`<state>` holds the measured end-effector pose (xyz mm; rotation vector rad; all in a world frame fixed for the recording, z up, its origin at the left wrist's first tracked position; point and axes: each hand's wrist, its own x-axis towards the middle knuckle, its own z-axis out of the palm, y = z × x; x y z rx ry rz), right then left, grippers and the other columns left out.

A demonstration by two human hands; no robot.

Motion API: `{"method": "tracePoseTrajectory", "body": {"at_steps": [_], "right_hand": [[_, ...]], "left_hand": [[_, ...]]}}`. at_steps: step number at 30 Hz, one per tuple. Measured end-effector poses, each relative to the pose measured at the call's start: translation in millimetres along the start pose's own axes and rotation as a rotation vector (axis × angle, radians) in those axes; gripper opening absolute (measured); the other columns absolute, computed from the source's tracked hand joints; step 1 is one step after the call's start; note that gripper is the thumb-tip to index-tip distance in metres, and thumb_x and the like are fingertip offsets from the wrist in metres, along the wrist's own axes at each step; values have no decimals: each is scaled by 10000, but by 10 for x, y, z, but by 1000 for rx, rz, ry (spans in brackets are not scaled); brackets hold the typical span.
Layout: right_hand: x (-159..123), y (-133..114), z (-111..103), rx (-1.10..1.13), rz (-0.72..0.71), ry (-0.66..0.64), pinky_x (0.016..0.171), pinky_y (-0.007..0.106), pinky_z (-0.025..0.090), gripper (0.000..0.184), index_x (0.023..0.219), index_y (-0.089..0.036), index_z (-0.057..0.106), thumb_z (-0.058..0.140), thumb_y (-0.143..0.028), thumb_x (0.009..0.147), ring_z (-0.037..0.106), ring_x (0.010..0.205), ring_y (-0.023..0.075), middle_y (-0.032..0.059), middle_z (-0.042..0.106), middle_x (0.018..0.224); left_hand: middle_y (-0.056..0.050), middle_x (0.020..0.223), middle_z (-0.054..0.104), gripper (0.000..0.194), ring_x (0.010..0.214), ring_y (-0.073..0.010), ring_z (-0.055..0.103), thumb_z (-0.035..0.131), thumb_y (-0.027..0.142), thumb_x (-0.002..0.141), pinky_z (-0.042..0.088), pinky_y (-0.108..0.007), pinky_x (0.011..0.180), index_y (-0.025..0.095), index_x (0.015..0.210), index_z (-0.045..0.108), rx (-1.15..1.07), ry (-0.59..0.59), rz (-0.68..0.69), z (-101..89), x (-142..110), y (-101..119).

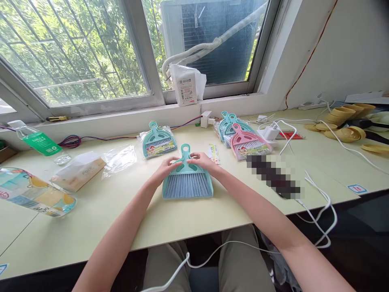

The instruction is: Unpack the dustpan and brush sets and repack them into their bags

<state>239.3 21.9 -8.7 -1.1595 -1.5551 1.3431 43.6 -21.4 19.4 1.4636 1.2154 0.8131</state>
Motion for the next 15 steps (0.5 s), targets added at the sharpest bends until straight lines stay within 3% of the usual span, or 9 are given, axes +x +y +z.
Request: {"method": "tracePoseTrajectory", "body": {"at_steps": [3, 6, 8, 10, 13, 15], "right_hand": [[5, -31, -41, 36, -49, -22, 803, 297, 501, 419, 1035, -136, 656, 682, -436, 744, 660, 909, 205, 103, 708, 1008], [43, -43, -204, -19, -136, -31, 849, 330, 499, 437, 1068, -152, 655, 402, -476, 919, 644, 1007, 212, 111, 689, 1094], [72, -6, -370, -216, -197, 103, 941, 358, 458, 434, 1123, -171, 636, 303, -396, 961, 589, 1128, 212, 106, 645, 1199], [91, 70, -539, -541, -219, 237, 1079, 388, 329, 368, 1208, -177, 595, 370, -290, 940, 452, 1291, 220, 104, 545, 1346], [90, 189, -699, -886, -103, 151, 1141, 490, 163, 440, 1333, -173, 491, 448, -250, 901, 238, 1420, 260, 117, 338, 1509], [76, 220, -713, -973, -54, 77, 1123, 508, 187, 462, 1356, -197, 466, 462, -290, 903, 243, 1418, 271, 114, 305, 1525]], "left_hand": [[-111, 1019, 682, 506, 882, -242, 636, 693, 530, 696, 480, -287, 681, 175, 1056, 666, -104, -140, -122, -78, 2, -61], [-126, 1036, 681, 467, 909, -259, 643, 738, 483, 674, 493, -311, 722, 161, 1006, 677, -158, -165, -147, -118, 11, -106], [-121, 1029, 681, 449, 918, -258, 644, 746, 468, 674, 497, -319, 740, 163, 996, 679, -186, -131, -121, -128, 16, -115], [-118, 1040, 675, 447, 935, -256, 641, 759, 454, 663, 501, -317, 749, 168, 996, 673, -211, -70, -90, -136, 21, -113], [-117, 1091, 655, 477, 988, -263, 628, 781, 421, 640, 509, -315, 769, 187, 1034, 649, -243, 55, -42, -163, 38, -120], [-120, 1099, 651, 489, 1015, -271, 621, 783, 409, 635, 518, -323, 786, 193, 1049, 638, -265, 138, -20, -187, 60, -139]]}}
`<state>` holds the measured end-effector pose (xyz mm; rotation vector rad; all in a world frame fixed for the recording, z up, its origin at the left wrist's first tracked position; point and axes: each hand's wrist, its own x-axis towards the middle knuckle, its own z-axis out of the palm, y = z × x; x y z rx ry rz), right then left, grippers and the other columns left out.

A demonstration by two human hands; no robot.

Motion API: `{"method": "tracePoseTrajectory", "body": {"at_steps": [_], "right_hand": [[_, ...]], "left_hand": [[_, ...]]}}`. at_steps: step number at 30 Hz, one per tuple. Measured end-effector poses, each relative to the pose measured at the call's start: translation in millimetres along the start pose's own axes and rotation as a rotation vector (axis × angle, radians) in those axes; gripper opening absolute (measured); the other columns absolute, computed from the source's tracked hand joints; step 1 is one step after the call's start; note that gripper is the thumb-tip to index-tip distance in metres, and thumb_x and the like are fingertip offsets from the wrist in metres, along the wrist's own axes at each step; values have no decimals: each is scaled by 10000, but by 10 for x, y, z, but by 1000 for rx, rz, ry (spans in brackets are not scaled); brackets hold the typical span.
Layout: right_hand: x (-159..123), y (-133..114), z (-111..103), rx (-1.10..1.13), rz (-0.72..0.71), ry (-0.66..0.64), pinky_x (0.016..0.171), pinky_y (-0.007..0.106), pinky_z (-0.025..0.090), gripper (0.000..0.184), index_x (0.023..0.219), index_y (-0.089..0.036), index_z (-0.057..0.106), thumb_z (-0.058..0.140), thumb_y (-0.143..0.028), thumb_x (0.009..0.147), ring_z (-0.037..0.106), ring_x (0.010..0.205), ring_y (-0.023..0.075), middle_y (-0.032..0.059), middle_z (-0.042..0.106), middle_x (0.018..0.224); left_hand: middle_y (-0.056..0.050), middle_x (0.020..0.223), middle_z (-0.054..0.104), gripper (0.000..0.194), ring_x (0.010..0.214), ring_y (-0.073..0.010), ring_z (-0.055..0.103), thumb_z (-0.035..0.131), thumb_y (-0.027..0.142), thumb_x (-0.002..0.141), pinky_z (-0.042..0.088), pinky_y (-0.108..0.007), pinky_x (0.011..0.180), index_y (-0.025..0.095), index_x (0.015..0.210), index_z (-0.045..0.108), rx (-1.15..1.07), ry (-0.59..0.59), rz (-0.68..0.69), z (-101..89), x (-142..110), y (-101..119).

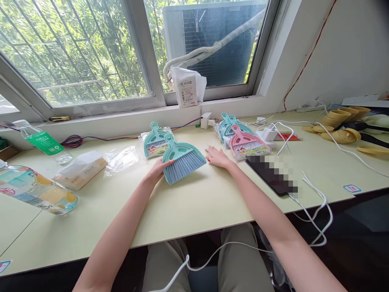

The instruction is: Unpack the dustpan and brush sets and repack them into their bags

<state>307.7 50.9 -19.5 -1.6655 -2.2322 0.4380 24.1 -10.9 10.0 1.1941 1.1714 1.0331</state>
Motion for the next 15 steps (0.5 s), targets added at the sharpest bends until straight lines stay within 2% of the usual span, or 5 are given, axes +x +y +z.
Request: {"method": "tracePoseTrajectory", "body": {"at_steps": [4, 6, 8, 11, 15], "right_hand": [[-31, -121, 7, -41, -81, 62, 1016, 394, 360, 370, 1226, -255, 594, 545, -354, 873, 467, 1253, 257, 74, 516, 1385], [-35, -180, 2, -26, -111, 90, 949, 365, 401, 311, 1160, -257, 640, 542, -352, 880, 514, 1168, 250, 61, 604, 1274], [-27, -193, 2, -6, -104, 125, 917, 359, 408, 300, 1142, -241, 654, 515, -347, 898, 508, 1139, 251, 71, 629, 1217], [-5, -136, 13, -27, -34, 196, 950, 399, 374, 353, 1199, -221, 620, 542, -361, 884, 429, 1211, 276, 97, 561, 1304], [26, -45, 19, -38, 34, 161, 973, 439, 338, 357, 1160, -229, 622, 592, -396, 846, 416, 1223, 286, 99, 547, 1304]], "left_hand": [[-126, 1064, 661, 484, 1018, -273, 625, 781, 375, 634, 532, -352, 807, 190, 1057, 635, -66, 111, 6, -30, 56, -43], [-124, 1053, 668, 474, 1008, -269, 630, 788, 353, 626, 537, -353, 806, 185, 1042, 638, -110, 144, -13, -24, 71, -58], [-119, 1069, 668, 475, 998, -260, 634, 802, 334, 610, 542, -341, 803, 179, 1028, 639, -150, 152, -27, -10, 74, -65], [-118, 1089, 667, 484, 975, -249, 643, 817, 326, 592, 550, -324, 789, 167, 1013, 641, -162, 142, -32, 5, 70, -68], [-124, 1071, 674, 468, 946, -256, 654, 813, 338, 596, 560, -330, 758, 163, 996, 645, -127, 151, -30, 6, 68, -73]]}}
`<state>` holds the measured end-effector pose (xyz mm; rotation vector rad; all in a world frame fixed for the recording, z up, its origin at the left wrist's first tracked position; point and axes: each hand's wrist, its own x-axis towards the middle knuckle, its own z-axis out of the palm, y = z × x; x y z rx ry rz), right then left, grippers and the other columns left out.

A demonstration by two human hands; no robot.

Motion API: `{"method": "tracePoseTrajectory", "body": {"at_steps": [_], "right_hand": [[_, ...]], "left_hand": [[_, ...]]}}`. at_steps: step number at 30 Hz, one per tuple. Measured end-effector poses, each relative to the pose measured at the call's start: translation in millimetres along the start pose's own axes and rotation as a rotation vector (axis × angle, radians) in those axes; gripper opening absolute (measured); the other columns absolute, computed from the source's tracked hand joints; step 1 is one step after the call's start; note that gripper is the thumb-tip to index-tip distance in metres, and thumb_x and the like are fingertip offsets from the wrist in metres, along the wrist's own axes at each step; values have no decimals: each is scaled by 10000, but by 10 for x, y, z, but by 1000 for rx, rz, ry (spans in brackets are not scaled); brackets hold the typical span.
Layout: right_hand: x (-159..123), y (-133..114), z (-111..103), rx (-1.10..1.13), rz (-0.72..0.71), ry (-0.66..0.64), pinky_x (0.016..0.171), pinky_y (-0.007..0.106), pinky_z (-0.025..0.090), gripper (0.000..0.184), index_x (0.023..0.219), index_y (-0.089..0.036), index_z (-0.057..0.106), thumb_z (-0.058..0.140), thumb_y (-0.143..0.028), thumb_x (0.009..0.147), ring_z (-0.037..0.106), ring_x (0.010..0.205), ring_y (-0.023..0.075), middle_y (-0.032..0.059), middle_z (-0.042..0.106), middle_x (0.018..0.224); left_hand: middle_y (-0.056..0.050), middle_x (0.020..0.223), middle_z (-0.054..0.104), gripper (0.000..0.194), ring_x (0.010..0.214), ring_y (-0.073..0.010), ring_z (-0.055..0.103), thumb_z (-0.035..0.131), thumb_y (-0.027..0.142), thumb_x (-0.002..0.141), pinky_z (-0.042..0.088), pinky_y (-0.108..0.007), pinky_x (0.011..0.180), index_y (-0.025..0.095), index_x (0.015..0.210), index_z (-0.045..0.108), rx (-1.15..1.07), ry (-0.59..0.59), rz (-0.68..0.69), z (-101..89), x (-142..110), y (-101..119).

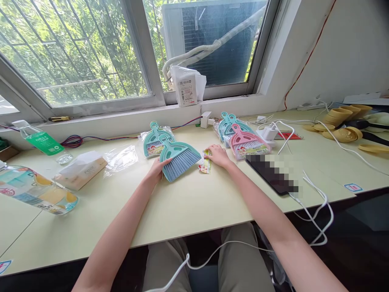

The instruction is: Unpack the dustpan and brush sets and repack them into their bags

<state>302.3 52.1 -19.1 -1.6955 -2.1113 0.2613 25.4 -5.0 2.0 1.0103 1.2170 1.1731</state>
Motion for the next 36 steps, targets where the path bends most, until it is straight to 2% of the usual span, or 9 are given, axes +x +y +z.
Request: {"method": "tracePoseTrajectory", "body": {"at_steps": [3, 6, 11, 15, 18, 21, 25, 31, 36], "right_hand": [[13, 19, -20, 53, -4, -28, 949, 405, 355, 224, 956, -226, 671, 660, -372, 787, 472, 1161, 268, 76, 606, 1173], [1, -2, -71, 246, 37, -61, 862, 349, 408, 230, 897, -198, 648, 714, -328, 720, 550, 1021, 234, 65, 648, 1027], [-47, -180, -198, 1076, 10, -234, 678, 258, 463, 393, 913, -170, 625, 743, -450, 663, 603, 745, 148, 32, 670, 852], [-77, -446, -200, 1449, 28, -136, 688, 257, 493, 457, 858, -185, 612, 801, -484, 568, 620, 752, 147, 24, 673, 826], [-133, -629, -57, 1368, 54, -4, 656, 269, 489, 438, 778, -200, 549, 789, -499, 566, 613, 722, 151, 10, 655, 799], [-229, -757, 134, 985, 143, 225, 601, 263, 431, 373, 726, -219, 491, 707, -516, 658, 566, 657, 143, -13, 617, 748], [-321, -827, 234, 572, 204, 299, 589, 260, 346, 286, 744, -231, 497, 589, -500, 779, 534, 650, 146, -24, 615, 745], [-282, -761, 164, 543, 257, 306, 571, 252, 315, 279, 763, -237, 487, 564, -502, 806, 531, 657, 145, -28, 608, 760], [-247, -733, 240, 660, 230, 287, 693, 299, 419, 299, 866, -238, 467, 544, -521, 812, 561, 785, 181, 15, 600, 866]], "left_hand": [[-125, 1077, 675, 459, 935, -255, 659, 805, 337, 606, 564, -323, 743, 166, 998, 640, 5, 6, 5, 0, 2, -4], [-128, 1074, 678, 448, 934, -256, 659, 796, 330, 621, 568, -320, 740, 163, 1004, 636, 4, 18, 18, -3, 10, -15], [-117, 1020, 689, 412, 923, -248, 666, 790, 316, 635, 571, -331, 776, 166, 990, 645, -64, 45, 27, -31, 72, -80], [-110, 1008, 687, 432, 939, -246, 666, 807, 307, 617, 562, -340, 826, 160, 987, 640, -125, 76, 55, 2, 95, -125], [-109, 1062, 674, 489, 992, -256, 649, 809, 356, 624, 554, -341, 841, 166, 1034, 623, -148, 14, 90, 100, 48, -130], [-107, 1117, 655, 583, 1032, -275, 632, 812, 405, 614, 547, -361, 848, 183, 1101, 580, -143, -89, 143, 229, -29, -133], [-110, 1138, 640, 658, 1075, -298, 609, 838, 372, 570, 517, -400, 898, 180, 1128, 547, -119, -169, 212, 337, -86, -154], [-100, 1083, 652, 658, 1060, -298, 612, 859, 240, 493, 515, -398, 902, 162, 1072, 558, -63, -116, 208, 296, -31, -173], [-86, 1067, 659, 662, 1024, -289, 626, 850, 221, 493, 536, -382, 855, 179, 1082, 552, -60, -70, 214, 261, -10, -156]]}}
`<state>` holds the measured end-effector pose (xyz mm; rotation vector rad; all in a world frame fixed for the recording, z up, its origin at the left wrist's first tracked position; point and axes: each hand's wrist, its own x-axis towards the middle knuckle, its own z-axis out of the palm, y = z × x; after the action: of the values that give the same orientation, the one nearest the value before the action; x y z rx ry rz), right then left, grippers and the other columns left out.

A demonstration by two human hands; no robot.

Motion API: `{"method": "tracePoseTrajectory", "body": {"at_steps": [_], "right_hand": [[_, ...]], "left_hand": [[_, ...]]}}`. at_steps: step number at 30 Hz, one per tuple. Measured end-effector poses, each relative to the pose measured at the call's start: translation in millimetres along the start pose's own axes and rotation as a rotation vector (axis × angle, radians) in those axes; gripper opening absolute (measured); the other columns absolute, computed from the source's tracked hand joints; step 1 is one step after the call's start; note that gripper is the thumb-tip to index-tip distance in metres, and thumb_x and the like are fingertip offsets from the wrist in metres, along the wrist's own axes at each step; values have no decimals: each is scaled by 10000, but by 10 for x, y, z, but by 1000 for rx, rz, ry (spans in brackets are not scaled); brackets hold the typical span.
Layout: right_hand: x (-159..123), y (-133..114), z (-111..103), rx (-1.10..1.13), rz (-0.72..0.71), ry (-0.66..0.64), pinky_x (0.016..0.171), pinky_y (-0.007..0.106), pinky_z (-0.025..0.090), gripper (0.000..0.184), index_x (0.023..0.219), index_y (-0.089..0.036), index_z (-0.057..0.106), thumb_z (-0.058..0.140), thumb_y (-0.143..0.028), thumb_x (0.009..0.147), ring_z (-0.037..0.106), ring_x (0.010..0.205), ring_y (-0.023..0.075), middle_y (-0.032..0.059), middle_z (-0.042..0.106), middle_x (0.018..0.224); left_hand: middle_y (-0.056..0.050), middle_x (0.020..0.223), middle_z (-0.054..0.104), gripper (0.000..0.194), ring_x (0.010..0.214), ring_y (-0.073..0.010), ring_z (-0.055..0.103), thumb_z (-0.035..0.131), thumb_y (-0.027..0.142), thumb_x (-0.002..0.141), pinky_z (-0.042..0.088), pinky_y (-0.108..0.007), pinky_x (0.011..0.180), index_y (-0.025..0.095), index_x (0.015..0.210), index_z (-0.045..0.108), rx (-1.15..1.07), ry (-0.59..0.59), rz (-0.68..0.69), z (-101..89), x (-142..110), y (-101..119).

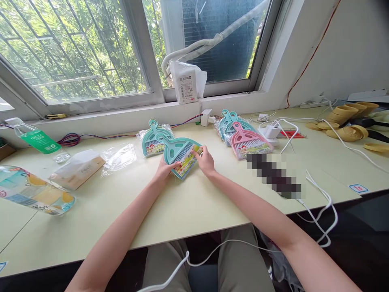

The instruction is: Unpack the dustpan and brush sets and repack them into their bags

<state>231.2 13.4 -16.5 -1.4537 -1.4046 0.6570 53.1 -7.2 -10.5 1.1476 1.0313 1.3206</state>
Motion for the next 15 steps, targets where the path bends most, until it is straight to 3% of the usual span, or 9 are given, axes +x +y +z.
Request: {"method": "tracePoseTrajectory", "body": {"at_steps": [4, 6, 8, 11, 15], "right_hand": [[-40, 0, 65, 295, 66, 114, 921, 342, 448, 427, 1068, -223, 417, 616, -465, 777, 539, 1069, 198, 125, 466, 1269], [-77, -26, 89, 466, 177, 40, 983, 350, 440, 513, 1141, -230, 397, 671, -409, 746, 514, 1166, 203, 134, 403, 1365], [-116, -57, 111, 636, 265, -150, 985, 371, 462, 469, 1129, -228, 433, 684, -334, 747, 548, 1155, 208, 117, 490, 1314], [-149, -89, 131, 815, 294, -375, 921, 393, 524, 249, 995, -195, 519, 642, -213, 780, 659, 957, 195, 82, 656, 1072], [-127, -82, 121, 888, 320, -387, 841, 388, 576, 166, 895, -175, 552, 651, -130, 769, 700, 766, 171, 44, 712, 874]], "left_hand": [[-95, 1064, 656, 628, 1026, -286, 625, 838, 236, 517, 534, -385, 858, 170, 1077, 562, -23, 35, 11, -21, -1, 56], [-92, 1067, 653, 614, 1022, -280, 625, 833, 241, 530, 534, -382, 855, 173, 1080, 568, -21, 31, 28, -37, -1, 79], [-87, 1059, 652, 590, 1012, -275, 627, 829, 247, 540, 535, -377, 850, 176, 1070, 579, -3, 27, 43, -51, -1, 90], [-85, 1040, 651, 560, 1007, -270, 627, 829, 255, 547, 528, -371, 857, 172, 1045, 587, 27, 23, 65, -62, -7, 93], [-85, 1071, 643, 578, 1010, -255, 622, 827, 278, 565, 526, -347, 844, 181, 1073, 570, 57, -13, 77, -45, -15, 97]]}}
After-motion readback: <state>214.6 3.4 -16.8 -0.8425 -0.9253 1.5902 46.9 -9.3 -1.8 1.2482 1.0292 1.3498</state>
